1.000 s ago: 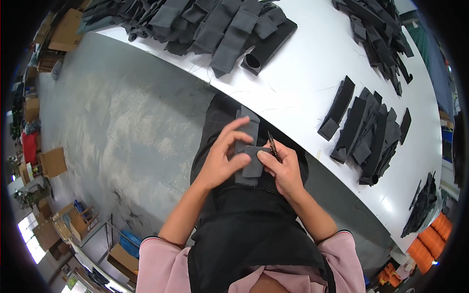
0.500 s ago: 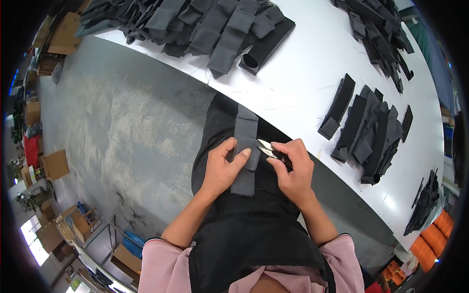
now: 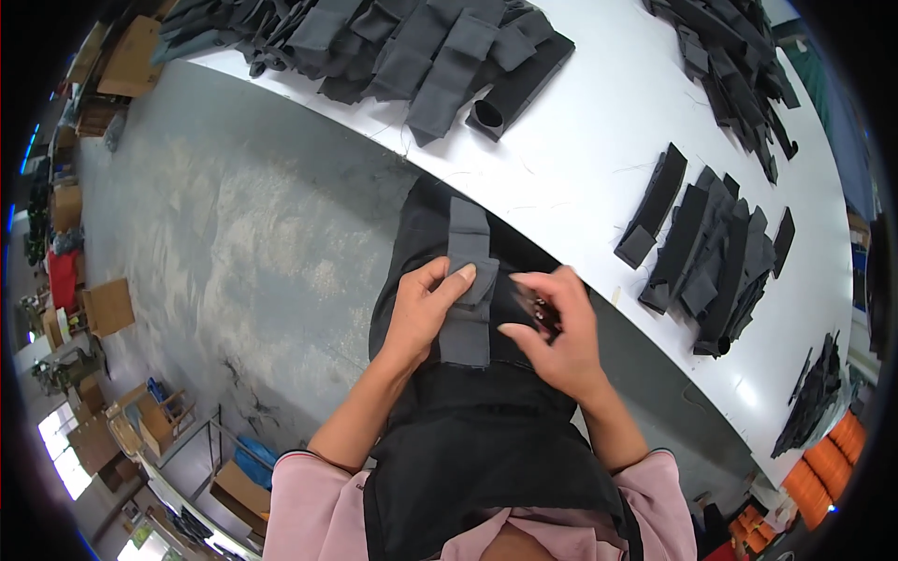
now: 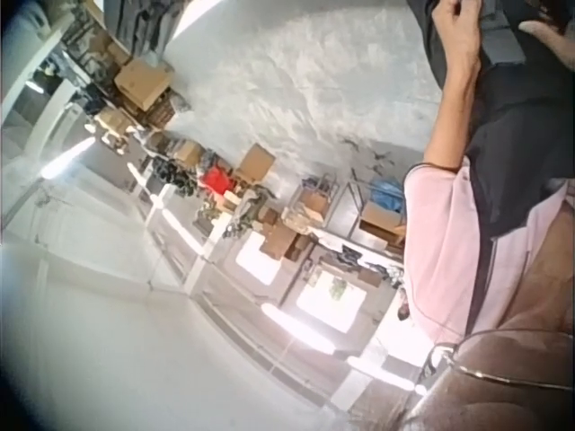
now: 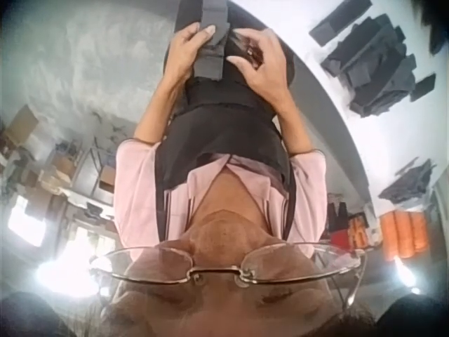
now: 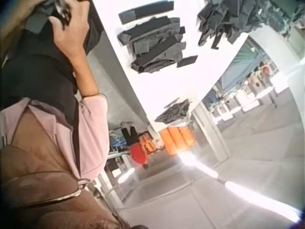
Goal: The recorder uses small scissors to trim loose threads and edges from manufactured black fabric straps.
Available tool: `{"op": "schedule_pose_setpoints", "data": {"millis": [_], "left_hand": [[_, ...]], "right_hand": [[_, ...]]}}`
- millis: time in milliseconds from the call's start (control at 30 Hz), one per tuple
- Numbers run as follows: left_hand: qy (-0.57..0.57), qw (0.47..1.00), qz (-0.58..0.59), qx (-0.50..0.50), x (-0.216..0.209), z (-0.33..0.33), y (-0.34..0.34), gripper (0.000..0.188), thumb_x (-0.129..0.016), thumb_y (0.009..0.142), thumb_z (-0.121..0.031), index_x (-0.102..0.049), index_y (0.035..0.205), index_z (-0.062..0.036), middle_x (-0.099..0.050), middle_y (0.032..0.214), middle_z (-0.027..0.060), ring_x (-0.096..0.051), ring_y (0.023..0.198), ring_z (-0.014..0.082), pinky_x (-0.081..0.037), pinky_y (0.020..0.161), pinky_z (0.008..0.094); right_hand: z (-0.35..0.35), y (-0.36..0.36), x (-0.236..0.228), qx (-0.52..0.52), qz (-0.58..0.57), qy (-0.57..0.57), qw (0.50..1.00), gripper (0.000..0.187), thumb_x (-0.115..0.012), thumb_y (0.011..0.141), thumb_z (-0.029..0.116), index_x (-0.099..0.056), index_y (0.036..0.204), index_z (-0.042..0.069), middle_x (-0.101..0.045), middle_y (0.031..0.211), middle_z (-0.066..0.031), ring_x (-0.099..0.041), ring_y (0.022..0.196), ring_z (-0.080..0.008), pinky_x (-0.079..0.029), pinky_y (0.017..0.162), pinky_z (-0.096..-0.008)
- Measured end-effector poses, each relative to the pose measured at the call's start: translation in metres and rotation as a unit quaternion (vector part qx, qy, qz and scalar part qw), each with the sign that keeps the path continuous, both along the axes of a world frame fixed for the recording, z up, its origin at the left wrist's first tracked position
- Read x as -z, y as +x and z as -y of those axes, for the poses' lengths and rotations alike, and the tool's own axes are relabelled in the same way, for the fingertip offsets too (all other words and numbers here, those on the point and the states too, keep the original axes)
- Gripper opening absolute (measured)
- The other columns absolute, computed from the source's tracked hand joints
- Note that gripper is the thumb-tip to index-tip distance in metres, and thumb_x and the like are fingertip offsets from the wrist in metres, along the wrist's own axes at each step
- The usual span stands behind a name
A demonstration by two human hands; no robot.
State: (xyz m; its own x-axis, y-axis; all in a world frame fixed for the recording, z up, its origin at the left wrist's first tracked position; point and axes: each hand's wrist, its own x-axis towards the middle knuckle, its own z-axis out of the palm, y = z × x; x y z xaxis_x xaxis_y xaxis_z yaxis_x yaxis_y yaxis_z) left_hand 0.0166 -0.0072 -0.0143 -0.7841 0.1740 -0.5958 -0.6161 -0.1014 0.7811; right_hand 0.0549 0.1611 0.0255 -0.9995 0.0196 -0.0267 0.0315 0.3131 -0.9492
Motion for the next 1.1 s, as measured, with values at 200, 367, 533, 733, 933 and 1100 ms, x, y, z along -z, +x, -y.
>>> {"op": "schedule_pose_setpoints", "data": {"millis": [200, 367, 533, 733, 933, 1100], "left_hand": [[0.108, 0.991, -0.070, 0.039, 0.009, 0.003, 0.007, 0.032, -0.057, 0.092, -0.024, -0.049, 0.067, -0.0043, -0.045, 0.078, -0.0047, -0.036, 0.069, 0.0036, -0.033, 0.063, 0.0221], [0.067, 0.995, 0.042, 0.058, 0.000, 0.005, 0.003, 0.027, -0.054, 0.093, -0.023, -0.064, 0.101, 0.0008, -0.062, 0.094, 0.0013, -0.054, 0.087, 0.0072, -0.042, 0.080, 0.0223], [0.041, 0.998, -0.027, -0.028, 0.007, 0.003, 0.002, 0.015, -0.058, 0.090, -0.011, -0.060, 0.101, -0.0007, -0.061, 0.084, -0.0032, -0.051, 0.075, 0.0015, -0.040, 0.070, 0.0179], [0.055, 0.997, -0.029, -0.039, 0.005, 0.002, -0.003, 0.015, -0.058, 0.090, -0.010, -0.060, 0.101, -0.0014, -0.059, 0.083, -0.0046, -0.049, 0.072, 0.0005, -0.040, 0.067, 0.0178], [0.039, 0.996, 0.002, -0.075, -0.007, -0.007, -0.004, 0.012, -0.060, 0.089, -0.014, -0.060, 0.088, -0.0021, -0.049, 0.065, -0.0085, -0.038, 0.059, -0.0010, -0.033, 0.054, 0.0171], [-0.067, 0.995, -0.070, 0.004, 0.013, 0.004, 0.002, 0.026, -0.063, 0.087, -0.017, -0.050, 0.067, -0.0063, -0.037, 0.057, -0.0097, -0.028, 0.055, 0.0000, -0.023, 0.048, 0.0209]], "right_hand": [[0.015, -0.032, 0.043, 0.032, 0.101, -0.150, 0.983, 0.015, -0.067, 0.079, 0.007, -0.053, 0.078, 0.002, -0.044, 0.066, 0.0027, -0.042, 0.060, -0.0055, -0.034, 0.054, -0.0212], [0.017, -0.040, 0.053, 0.085, 0.296, -0.374, 0.875, 0.016, -0.065, 0.084, 0.011, -0.055, 0.092, 0.003, -0.052, 0.075, 0.0026, -0.046, 0.066, -0.0040, -0.038, 0.058, -0.0194], [0.010, 0.001, 0.037, 0.107, 0.054, -0.049, 0.992, 0.029, -0.065, 0.081, 0.006, -0.054, 0.107, 0.002, -0.057, 0.083, -0.0063, -0.057, 0.074, -0.0116, -0.046, 0.067, -0.0256], [-0.008, 0.014, 0.017, 0.007, -0.072, 0.139, 0.988, 0.025, -0.068, 0.071, 0.001, -0.061, 0.095, 0.003, -0.059, 0.079, -0.0084, -0.059, 0.064, -0.0215, -0.045, 0.059, -0.0279], [-0.010, 0.008, 0.012, -0.041, -0.087, 0.169, 0.981, 0.027, -0.069, 0.069, 0.000, -0.062, 0.096, 0.002, -0.062, 0.078, -0.0111, -0.059, 0.065, -0.0248, -0.046, 0.058, -0.0308], [-0.010, 0.008, 0.010, -0.063, -0.085, 0.198, 0.974, 0.027, -0.069, 0.069, 0.001, -0.063, 0.095, 0.002, -0.063, 0.080, -0.0129, -0.060, 0.066, -0.0275, -0.046, 0.059, -0.0304]]}}
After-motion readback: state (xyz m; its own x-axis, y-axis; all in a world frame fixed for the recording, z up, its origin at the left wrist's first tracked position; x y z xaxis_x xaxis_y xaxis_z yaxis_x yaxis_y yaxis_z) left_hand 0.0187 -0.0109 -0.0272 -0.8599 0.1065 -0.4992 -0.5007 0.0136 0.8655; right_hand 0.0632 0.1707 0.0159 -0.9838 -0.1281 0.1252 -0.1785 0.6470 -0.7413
